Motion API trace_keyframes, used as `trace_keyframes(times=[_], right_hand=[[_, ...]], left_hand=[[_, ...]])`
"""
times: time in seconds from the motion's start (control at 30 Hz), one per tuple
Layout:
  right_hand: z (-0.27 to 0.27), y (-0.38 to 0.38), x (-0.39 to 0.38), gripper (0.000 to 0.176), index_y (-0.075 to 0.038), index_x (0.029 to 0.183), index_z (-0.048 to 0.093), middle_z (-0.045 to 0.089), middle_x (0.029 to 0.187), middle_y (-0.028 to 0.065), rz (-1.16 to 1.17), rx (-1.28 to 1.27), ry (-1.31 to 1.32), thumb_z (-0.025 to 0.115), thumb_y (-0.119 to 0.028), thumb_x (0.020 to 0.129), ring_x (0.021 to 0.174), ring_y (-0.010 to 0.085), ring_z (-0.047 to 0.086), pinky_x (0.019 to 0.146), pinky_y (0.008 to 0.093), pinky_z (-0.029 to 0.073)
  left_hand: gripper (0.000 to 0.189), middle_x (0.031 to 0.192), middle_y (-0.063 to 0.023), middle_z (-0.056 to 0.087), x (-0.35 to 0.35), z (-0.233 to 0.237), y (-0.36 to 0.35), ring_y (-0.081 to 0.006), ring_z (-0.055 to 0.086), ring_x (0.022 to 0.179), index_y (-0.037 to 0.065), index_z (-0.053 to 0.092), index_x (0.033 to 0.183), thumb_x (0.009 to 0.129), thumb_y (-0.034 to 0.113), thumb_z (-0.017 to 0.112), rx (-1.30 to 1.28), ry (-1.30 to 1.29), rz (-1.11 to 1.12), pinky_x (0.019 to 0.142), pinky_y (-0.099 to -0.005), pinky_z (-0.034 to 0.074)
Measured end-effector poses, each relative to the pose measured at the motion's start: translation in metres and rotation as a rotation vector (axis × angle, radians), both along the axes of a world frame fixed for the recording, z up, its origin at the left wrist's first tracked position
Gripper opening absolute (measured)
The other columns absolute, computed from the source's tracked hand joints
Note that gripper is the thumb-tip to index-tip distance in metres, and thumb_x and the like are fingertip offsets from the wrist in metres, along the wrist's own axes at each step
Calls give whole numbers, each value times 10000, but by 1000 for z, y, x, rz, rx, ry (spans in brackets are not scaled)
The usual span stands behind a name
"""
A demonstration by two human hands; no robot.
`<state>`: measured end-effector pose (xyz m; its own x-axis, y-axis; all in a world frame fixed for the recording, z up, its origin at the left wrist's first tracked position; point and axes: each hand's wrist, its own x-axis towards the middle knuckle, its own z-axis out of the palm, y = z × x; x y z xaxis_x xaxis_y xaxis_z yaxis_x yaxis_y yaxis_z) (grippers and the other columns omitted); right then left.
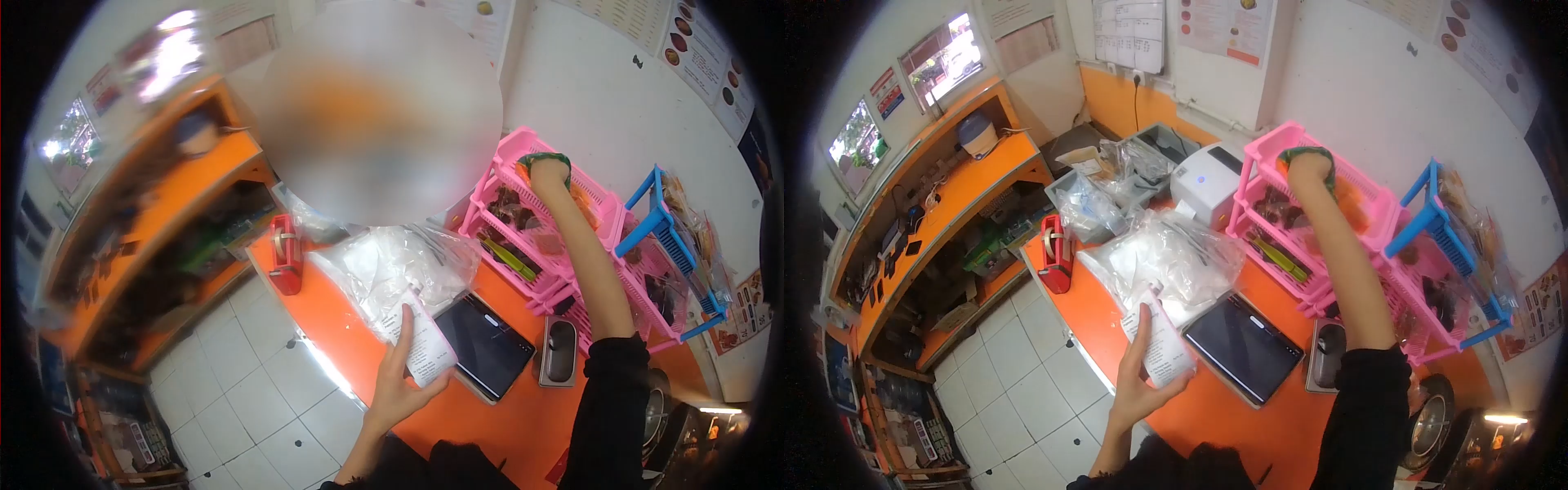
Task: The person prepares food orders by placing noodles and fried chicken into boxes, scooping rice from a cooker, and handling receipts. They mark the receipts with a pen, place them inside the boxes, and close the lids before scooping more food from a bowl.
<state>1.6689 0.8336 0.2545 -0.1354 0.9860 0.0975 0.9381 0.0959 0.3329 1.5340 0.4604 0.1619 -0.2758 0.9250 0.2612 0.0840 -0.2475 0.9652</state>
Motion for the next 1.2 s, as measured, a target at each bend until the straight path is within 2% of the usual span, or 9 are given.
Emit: trace_keyframes(times=[0.3,0.43,0.6,0.77,0.83,0.93,1.03,1.1,1.2], right_hand=[[-14,-24,15,99,-55,734,638,657,779,111,485,399,-25,628,-152,750,745,239,663,619,320,524],[5,-94,39,126,-34,788,596,614,758,108,774,504,507,651,-142,754,679,222,620,615,304,499],[26,-258,163,145,-14,826,547,505,683,44,679,-201,1358,641,-108,767,614,139,517,554,294,423],[-2,-457,345,146,-26,856,542,538,737,17,98,-409,986,639,-98,773,634,80,466,568,232,379],[-17,-521,369,114,-28,878,541,552,775,15,-319,-388,1182,599,-50,782,662,93,509,620,230,410],[-108,-576,429,202,-17,1001,565,566,830,22,-525,-119,1379,604,-46,804,721,108,528,657,294,451],[-140,-580,397,301,-24,1101,548,586,1003,41,-401,105,817,629,-69,815,906,150,569,765,322,474],[-175,-588,357,402,-18,1179,517,556,1158,66,-324,-189,1627,661,-91,811,1073,169,532,869,333,461],[-210,-596,278,474,-14,1255,461,514,1231,102,-73,-169,2007,655,-90,830,1087,160,521,866,310,466]], left_hand=[[701,1092,-175,598,5,-7,-20,-263,505,1120,19,376,1379,752,70,686,7,452,53,908,-335,416],[631,1083,-172,618,23,-16,-32,-256,501,1115,16,424,1351,769,58,663,-45,349,70,870,-333,428],[535,1283,-167,519,51,-20,-58,-243,511,1139,12,412,1357,840,3,552,7,278,-33,927,-307,414],[503,1387,-172,421,76,-61,-76,-234,454,1226,6,380,1373,877,-40,449,-190,289,-315,968,-315,388],[503,1399,-175,404,90,-70,-79,-232,440,1239,8,379,1374,877,-51,430,-186,229,-427,965,-307,390],[508,1371,-172,442,139,-65,-83,-207,456,1207,8,349,1389,890,3,444,-112,225,-506,949,-290,387],[587,1425,-158,373,188,-76,-94,-182,463,1167,20,247,1433,896,27,484,-52,193,-687,932,-278,385],[655,1447,-157,336,219,-92,-110,-201,424,1223,32,176,1452,881,-5,495,-164,115,-823,951,-279,374],[736,1450,-209,302,262,-127,-131,-266,402,1268,40,110,1463,860,-15,528,-149,115,-931,952,-312,387]])
